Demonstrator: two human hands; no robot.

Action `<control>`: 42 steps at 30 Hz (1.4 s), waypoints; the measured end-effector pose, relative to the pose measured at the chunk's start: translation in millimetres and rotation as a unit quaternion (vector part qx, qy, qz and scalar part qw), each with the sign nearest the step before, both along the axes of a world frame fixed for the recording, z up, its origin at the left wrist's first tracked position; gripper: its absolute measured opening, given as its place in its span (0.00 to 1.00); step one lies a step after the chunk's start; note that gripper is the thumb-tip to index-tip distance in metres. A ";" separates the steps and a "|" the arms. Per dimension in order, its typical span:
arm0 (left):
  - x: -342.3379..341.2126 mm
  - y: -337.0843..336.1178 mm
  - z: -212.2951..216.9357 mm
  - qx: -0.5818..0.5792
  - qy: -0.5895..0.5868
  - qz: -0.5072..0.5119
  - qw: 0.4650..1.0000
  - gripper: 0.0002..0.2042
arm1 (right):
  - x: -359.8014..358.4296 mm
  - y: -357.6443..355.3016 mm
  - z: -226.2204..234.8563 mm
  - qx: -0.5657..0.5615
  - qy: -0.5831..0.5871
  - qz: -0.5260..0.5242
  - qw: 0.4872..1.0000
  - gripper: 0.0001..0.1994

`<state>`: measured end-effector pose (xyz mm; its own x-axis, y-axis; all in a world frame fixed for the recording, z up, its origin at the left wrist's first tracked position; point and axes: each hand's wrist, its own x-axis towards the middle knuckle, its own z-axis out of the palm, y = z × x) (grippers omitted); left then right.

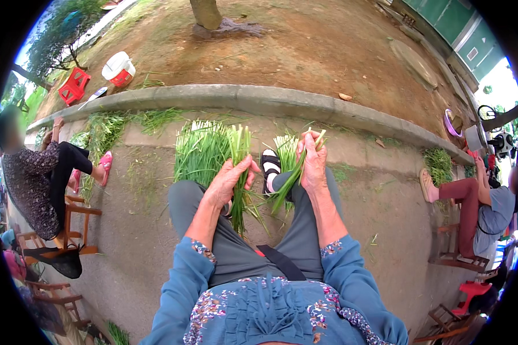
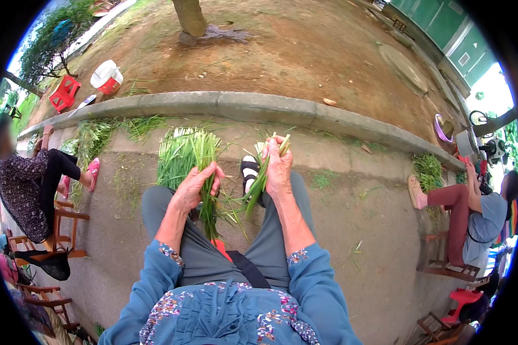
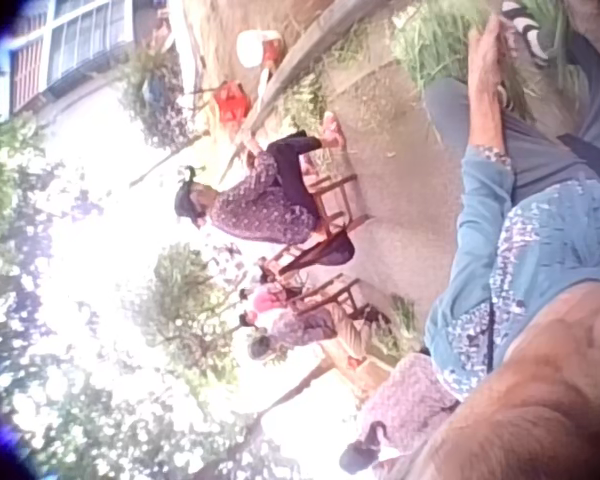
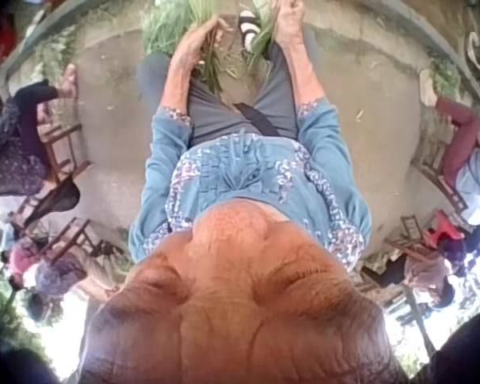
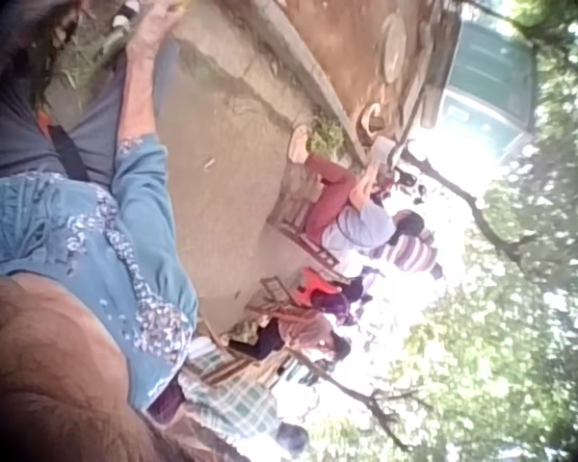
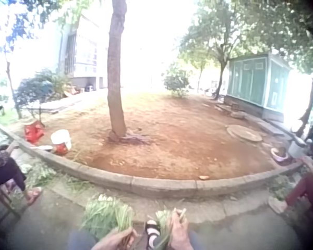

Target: The person sits outdoors and cleans bundles of green leaves by hand, separating individual stems and picking off damaged parts.

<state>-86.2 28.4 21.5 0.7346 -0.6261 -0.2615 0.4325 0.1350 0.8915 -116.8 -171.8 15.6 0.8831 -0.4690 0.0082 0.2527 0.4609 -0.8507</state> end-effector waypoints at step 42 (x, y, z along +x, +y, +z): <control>-10.3 -15.4 2.7 0.030 0.009 0.001 1.000 0.09 | -4.6 28.7 7.0 -0.100 0.107 0.115 0.982 0.10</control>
